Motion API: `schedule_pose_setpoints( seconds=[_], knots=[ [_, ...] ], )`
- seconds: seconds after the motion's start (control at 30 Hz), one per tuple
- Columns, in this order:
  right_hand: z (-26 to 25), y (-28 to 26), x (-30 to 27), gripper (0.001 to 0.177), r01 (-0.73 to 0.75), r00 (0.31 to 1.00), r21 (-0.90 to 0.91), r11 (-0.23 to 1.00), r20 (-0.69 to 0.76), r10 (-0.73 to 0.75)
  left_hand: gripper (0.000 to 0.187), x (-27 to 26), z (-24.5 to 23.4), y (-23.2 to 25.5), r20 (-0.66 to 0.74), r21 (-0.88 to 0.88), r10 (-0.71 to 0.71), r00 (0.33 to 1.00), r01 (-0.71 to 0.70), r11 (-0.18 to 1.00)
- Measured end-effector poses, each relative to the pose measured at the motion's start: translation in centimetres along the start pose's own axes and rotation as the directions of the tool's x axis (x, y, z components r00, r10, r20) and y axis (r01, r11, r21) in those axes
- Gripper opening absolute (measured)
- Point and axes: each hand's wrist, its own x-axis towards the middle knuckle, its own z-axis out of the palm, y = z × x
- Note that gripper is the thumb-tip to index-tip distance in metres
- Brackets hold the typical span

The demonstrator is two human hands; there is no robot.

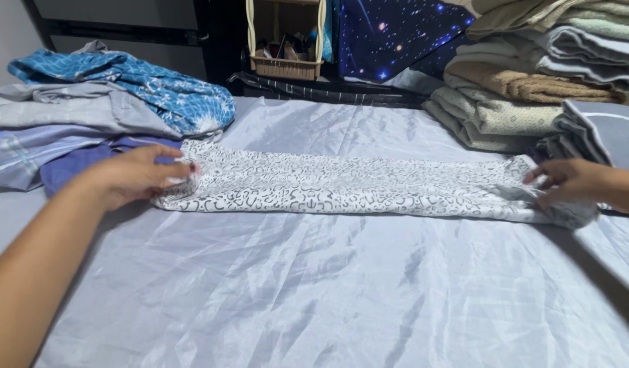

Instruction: The person folds a white patterned sheet on a bed, smoothing and aligning it into a compact rectangle, then places it on a stack of folded linens. The person then picks up a blue patterned cloth and begins folding it in the same manner.

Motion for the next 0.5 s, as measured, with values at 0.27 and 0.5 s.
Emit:
schedule_pose_setpoints(
  seconds=[0.27, 0.5],
  knots=[
    [-4.5, 8.6, 8.6, 0.06, 0.154, 0.986, 0.164, 0.974, -0.091, -0.141, 0.034, 3.9, -1.3, -3.9, -0.279, 0.016, 0.284, 0.917, -0.291, 0.957],
    [0.5, 5.2, 5.5, 0.05, 0.217, 0.827, 0.496, 0.84, -0.551, 0.112, 0.022, 5.4, 1.3, -4.4, -0.555, 0.446, 0.643, 0.528, -0.464, 0.766]
  ],
)
